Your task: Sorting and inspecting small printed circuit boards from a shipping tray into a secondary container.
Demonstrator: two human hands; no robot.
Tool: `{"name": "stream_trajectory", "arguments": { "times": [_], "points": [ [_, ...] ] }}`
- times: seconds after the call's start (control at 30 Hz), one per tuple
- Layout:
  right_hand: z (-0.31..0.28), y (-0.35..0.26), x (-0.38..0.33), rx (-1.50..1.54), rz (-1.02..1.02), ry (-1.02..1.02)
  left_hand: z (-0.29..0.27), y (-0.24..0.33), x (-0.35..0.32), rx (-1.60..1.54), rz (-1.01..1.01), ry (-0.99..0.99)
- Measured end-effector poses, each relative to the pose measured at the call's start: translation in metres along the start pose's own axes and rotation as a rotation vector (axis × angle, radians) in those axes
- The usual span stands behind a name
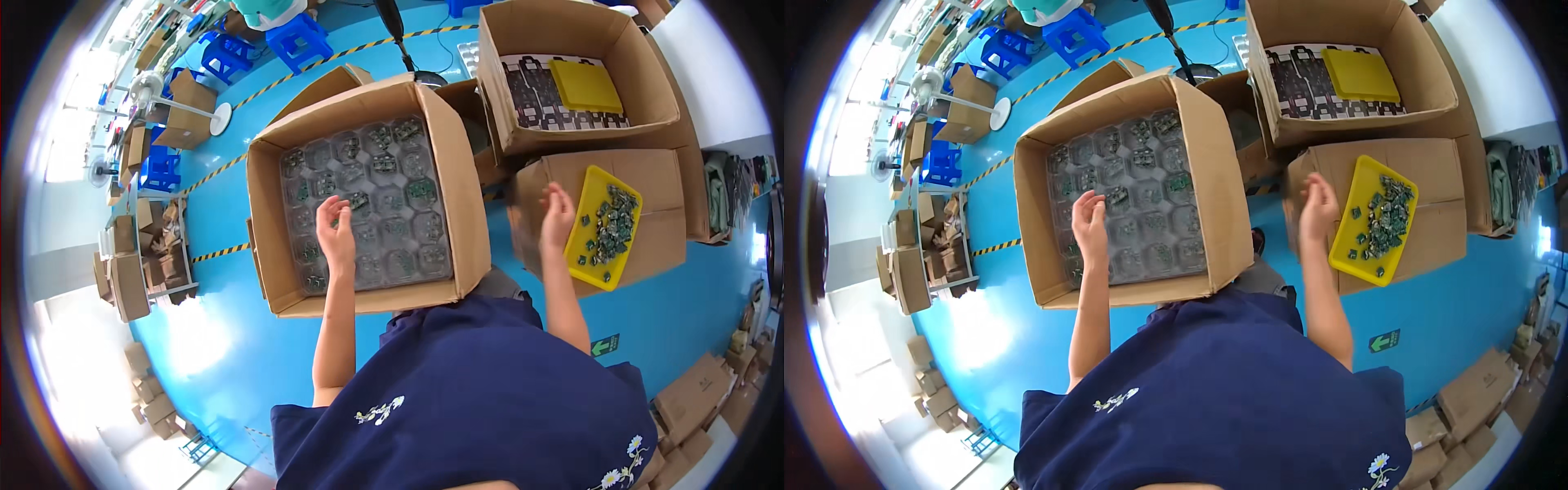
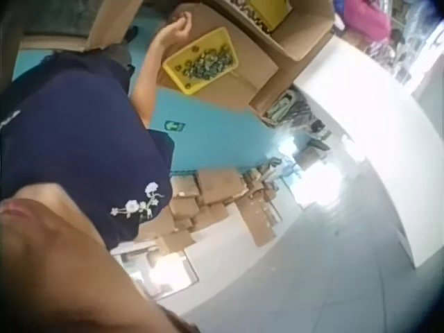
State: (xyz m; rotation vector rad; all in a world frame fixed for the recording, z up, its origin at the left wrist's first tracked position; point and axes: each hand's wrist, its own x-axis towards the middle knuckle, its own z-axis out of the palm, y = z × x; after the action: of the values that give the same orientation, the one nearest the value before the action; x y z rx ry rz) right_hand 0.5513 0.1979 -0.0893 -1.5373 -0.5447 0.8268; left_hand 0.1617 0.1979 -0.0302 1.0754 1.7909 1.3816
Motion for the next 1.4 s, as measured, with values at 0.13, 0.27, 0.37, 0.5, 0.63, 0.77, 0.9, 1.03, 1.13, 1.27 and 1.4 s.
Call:
{"name": "stream_trajectory", "arguments": {
  "times": [0.13,0.27,0.37,0.5,0.63,0.77,0.9,1.03,1.13,1.27,1.4],
  "points": [
    [0.058,-0.023,-0.078,0.027,-0.174,-0.324,0.021,-0.005,0.007,0.339,0.064,-0.284],
    [0.102,-0.062,-0.142,-0.319,-0.585,-0.448,0.058,-0.020,0.021,0.401,0.367,-0.426],
    [0.106,-0.058,-0.143,-0.499,-0.721,-0.395,0.090,0.006,0.006,0.694,0.612,-0.515],
    [0.107,-0.062,-0.151,-0.630,-0.816,-0.407,0.111,-0.027,0.005,0.945,0.704,-0.442],
    [0.106,-0.052,-0.152,-0.593,-0.809,-0.377,0.105,-0.044,0.007,0.746,0.737,-0.480],
    [0.117,-0.087,-0.167,-0.452,-0.810,-0.392,0.069,-0.020,0.004,0.163,0.323,-0.695],
    [0.155,-0.057,-0.157,-0.459,-0.546,-0.619,0.023,0.002,-0.006,-0.033,0.193,-0.694],
    [0.170,-0.029,-0.139,-0.310,0.058,-0.915,0.003,-0.005,0.006,0.136,0.336,-0.629],
    [0.175,-0.010,-0.133,-0.244,0.179,-0.948,0.001,-0.014,0.003,0.023,0.171,-0.619],
    [0.176,-0.010,-0.132,-0.200,0.191,-1.001,0.000,-0.027,0.003,-0.399,-0.149,-0.691],
    [0.170,-0.004,-0.136,-0.517,-0.120,-0.877,0.000,-0.031,0.006,-0.333,-0.230,-0.728]
  ]
}}
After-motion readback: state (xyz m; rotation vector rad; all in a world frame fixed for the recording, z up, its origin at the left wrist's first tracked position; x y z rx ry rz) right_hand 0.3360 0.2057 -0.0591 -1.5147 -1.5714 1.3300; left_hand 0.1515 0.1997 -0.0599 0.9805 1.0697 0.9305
